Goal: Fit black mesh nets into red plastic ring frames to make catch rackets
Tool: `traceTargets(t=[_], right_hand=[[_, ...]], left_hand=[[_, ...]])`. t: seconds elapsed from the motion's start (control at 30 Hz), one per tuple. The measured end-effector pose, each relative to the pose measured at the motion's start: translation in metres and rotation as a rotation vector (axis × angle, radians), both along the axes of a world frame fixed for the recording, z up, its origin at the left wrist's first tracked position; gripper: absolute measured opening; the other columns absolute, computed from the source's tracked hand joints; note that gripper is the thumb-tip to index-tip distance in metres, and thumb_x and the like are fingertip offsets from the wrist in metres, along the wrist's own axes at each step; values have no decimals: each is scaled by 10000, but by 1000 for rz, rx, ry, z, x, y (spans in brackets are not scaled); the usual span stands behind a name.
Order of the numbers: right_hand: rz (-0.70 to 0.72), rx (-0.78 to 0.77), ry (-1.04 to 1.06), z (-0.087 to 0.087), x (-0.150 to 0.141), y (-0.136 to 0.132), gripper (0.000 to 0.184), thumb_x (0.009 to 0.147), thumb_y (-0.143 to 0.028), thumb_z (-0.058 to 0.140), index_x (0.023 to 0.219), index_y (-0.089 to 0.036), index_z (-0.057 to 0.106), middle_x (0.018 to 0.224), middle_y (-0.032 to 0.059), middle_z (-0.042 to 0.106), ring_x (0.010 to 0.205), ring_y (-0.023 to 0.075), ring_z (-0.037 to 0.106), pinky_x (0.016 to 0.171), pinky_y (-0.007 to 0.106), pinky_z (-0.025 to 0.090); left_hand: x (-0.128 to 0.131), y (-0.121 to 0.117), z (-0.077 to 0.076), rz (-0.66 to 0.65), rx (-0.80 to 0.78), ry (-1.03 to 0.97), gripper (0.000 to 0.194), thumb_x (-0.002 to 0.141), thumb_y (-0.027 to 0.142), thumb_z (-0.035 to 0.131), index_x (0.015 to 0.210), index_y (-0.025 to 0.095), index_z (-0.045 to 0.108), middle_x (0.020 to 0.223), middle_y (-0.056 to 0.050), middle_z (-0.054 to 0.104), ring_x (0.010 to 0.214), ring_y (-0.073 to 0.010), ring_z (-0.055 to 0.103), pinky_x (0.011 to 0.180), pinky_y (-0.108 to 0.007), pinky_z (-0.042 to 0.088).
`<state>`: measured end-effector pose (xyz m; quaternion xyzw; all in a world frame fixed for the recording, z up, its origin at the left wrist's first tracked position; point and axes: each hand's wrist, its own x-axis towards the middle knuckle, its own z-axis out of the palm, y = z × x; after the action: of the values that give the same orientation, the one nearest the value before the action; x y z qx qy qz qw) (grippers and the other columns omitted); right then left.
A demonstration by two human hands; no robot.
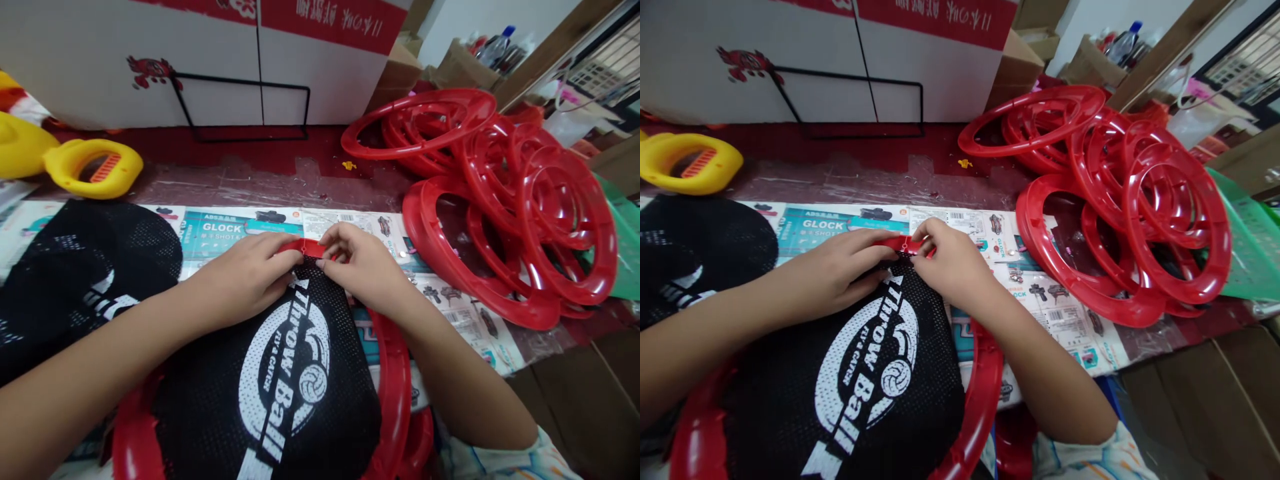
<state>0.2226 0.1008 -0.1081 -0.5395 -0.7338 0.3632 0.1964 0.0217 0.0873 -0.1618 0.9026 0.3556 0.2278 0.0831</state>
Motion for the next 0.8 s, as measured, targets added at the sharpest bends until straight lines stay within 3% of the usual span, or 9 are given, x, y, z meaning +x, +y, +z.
traceTargets(t=[0.13, 0.8], right_hand=[[-40, -4, -2, -1, 1, 4, 182, 745, -121, 556, 903, -205, 522, 743, -26, 622, 682, 130, 578, 601, 241, 411], [-93, -76, 159, -17, 2, 17, 256, 739, -107, 621, 972, -190, 554, 668, -40, 630, 604, 115, 577, 601, 242, 428]], left_hand=[[0, -1, 0, -7, -4, -3, 350, 902, 168, 411, 1225, 122, 537, 1287, -192, 535, 1173, -315, 522, 953, -513, 480], [-4, 1, -7, -28, 46, 31, 429, 906, 151, 430, 1325, 148, 525, 1290, -206, 502, 1158, -352, 513, 932, -538, 481]])
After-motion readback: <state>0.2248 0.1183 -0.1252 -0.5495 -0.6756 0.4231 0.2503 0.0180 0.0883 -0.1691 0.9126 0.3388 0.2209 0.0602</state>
